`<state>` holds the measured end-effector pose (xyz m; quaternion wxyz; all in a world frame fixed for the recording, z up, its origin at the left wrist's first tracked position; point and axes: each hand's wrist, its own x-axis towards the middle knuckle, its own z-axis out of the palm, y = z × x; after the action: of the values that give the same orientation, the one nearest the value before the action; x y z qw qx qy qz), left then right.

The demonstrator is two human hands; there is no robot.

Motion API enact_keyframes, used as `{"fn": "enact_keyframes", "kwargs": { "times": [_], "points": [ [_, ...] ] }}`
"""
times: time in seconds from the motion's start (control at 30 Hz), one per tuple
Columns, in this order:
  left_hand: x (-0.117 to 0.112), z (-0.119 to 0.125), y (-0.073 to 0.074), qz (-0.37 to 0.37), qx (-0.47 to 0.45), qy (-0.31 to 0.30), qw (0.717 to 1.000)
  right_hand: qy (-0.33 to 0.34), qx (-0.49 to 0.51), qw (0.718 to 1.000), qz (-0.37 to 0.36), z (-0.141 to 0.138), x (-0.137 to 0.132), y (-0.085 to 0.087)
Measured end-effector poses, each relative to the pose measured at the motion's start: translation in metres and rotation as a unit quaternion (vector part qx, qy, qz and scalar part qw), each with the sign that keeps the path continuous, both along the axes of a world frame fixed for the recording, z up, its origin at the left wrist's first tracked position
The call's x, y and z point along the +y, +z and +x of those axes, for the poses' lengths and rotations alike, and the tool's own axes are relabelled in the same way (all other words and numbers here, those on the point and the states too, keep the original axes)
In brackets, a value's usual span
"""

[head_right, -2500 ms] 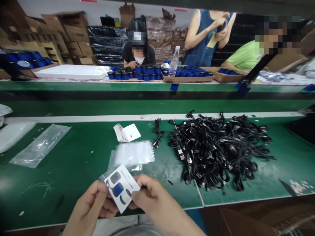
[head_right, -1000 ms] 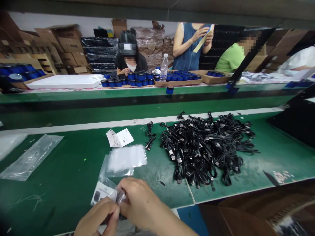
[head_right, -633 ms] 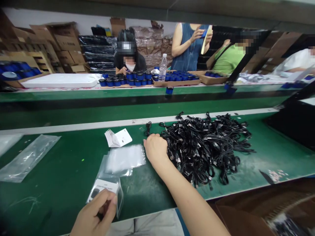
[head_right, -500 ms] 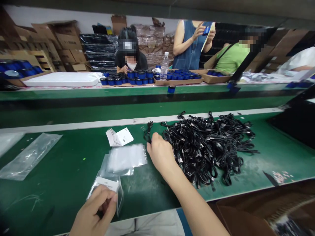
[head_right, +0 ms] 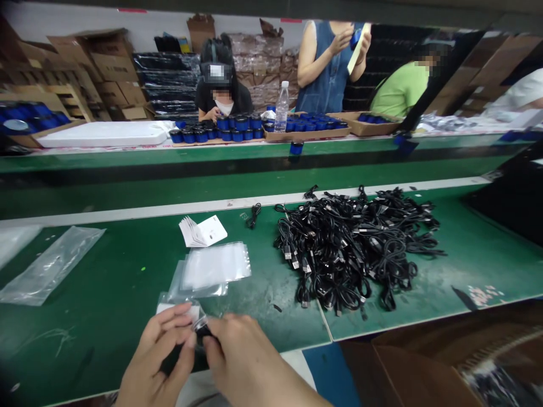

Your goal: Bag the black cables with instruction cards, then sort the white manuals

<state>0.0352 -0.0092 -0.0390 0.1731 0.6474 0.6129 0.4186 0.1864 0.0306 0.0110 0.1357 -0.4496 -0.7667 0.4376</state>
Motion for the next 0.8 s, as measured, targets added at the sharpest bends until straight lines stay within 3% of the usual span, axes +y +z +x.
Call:
{"fn": "enact_keyframes", "kwargs": {
  "times": [0.17, 0.27, 0.37, 0.47, 0.57, 0.67, 0.73, 0.8],
  "points": [
    [-0.004, 0.001, 0.005, 0.038, 0.036, -0.007, 0.999, 0.086, 0.132, 0.982, -0.102, 0.017, 0.01, 0.007],
    [-0.005, 0.002, 0.007, 0.038, 0.038, -0.013, 0.998, 0.119, 0.151, 0.973, -0.129, 0.027, 0.012, 0.004],
    [-0.005, 0.003, 0.008, 0.038, 0.039, -0.016, 0.998, 0.038, 0.153, 0.978, -0.139, 0.024, 0.01, -0.006],
    [-0.004, 0.004, 0.009, 0.045, 0.045, -0.016, 0.998, -0.088, 0.202, 0.95, -0.221, 0.015, 0.006, -0.018],
    [-0.002, 0.003, 0.009, 0.06, 0.06, -0.009, 0.996, -0.054, 0.238, 0.933, -0.265, 0.013, 0.005, -0.018],
    [-0.002, 0.004, 0.005, 0.086, 0.076, -0.003, 0.993, 0.002, 0.174, 0.966, -0.191, 0.014, 0.004, -0.013],
    [-0.004, 0.007, 0.0, 0.094, 0.088, -0.003, 0.992, -0.046, 0.104, 0.99, -0.08, 0.009, 0.002, -0.012],
    [-0.007, 0.012, -0.003, 0.09, 0.1, -0.005, 0.991, -0.132, 0.036, 0.99, 0.035, 0.001, 0.0, -0.017]
  ]
}}
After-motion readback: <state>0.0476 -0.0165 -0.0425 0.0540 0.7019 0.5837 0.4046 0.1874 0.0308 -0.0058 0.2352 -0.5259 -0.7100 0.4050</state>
